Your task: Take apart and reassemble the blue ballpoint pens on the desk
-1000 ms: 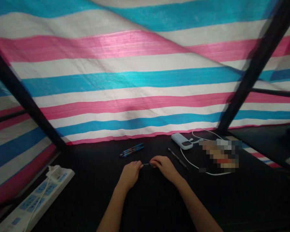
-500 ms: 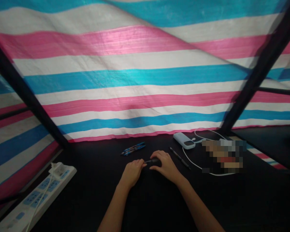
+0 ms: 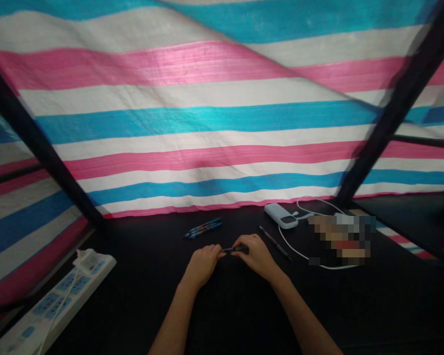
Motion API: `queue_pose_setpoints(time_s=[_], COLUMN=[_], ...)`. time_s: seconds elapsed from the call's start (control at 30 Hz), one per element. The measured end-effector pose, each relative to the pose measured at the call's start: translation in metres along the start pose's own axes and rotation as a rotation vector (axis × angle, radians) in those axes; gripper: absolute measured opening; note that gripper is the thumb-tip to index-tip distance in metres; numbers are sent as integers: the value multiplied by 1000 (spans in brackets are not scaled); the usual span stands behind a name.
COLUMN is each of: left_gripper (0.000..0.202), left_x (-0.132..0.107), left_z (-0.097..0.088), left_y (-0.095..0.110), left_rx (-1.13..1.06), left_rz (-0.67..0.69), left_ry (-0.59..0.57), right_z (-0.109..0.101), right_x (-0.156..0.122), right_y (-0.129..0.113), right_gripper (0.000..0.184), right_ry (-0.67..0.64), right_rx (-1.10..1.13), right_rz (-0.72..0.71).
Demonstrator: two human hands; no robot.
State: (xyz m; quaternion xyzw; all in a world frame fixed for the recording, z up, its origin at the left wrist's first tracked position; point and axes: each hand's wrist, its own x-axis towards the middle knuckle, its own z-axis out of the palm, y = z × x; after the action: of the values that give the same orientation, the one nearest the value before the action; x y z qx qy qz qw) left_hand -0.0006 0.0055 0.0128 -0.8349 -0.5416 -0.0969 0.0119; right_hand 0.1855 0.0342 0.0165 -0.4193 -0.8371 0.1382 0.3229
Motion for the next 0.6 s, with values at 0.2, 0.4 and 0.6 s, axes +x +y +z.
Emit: queue_pose_setpoints(time_s=[0.2,0.4,0.6], left_gripper=[19,31,23], left_x=[-2,-1,4], left_z=[1,-2,5], left_y=[-1,-7,-19], left_rx=[27,-402,-537], left_rz=[40,-135,-106], left_ry=[186,306,204], right_z=[4,2,2], right_x=[-1,1,-1], right_y=[2,4,5], right_gripper=[23,19,19], right_ry=[-59,51,18], right_rx=[-16,-18,-91], right_rz=[22,45,42])
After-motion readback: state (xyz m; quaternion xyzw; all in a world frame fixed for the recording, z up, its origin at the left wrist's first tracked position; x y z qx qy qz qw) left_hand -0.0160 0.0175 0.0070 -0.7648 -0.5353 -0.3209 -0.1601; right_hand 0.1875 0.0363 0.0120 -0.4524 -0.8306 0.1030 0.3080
